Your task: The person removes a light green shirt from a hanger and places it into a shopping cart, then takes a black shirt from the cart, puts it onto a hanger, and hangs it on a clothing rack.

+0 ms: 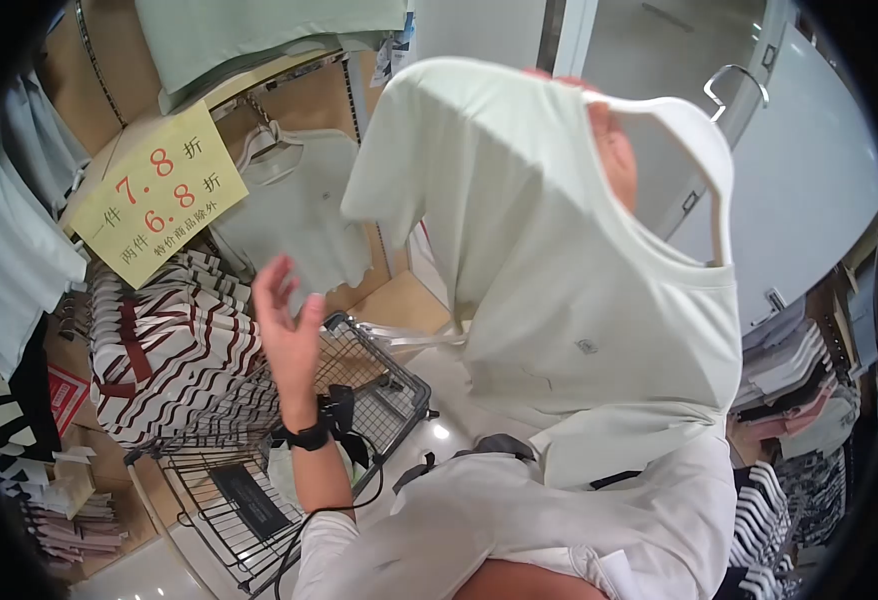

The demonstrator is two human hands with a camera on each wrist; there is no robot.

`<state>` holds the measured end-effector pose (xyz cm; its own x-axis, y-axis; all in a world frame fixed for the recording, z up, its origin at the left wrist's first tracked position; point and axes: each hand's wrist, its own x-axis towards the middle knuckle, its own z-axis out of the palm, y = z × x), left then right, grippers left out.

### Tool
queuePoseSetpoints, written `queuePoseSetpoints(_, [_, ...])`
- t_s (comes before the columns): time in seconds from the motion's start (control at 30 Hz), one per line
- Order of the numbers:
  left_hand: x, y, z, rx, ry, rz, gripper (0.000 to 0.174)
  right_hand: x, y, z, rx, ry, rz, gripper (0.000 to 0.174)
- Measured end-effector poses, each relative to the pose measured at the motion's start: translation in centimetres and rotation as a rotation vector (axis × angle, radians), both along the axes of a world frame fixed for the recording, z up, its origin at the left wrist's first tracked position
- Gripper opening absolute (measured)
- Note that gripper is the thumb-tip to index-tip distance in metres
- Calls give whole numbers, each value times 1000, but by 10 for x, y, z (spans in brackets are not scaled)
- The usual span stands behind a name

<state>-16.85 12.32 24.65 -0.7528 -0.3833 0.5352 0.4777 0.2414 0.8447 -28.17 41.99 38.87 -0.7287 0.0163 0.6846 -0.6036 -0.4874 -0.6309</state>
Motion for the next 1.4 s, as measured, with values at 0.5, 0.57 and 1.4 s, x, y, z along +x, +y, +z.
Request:
queuePoseSetpoints(0.5, [-117, 148, 85, -576, -64, 113, 17, -94, 87, -25, 811, 390, 658, 40])
queuePoseSetpoints(0.57, [-132, 147, 69, -573, -6, 164, 14, -107, 106, -24, 860, 276, 679, 42])
queuePoseSetpoints(1.4, [-146, 151, 4, -609, -77, 602, 15, -181, 142, 84, 893, 309, 9, 37])
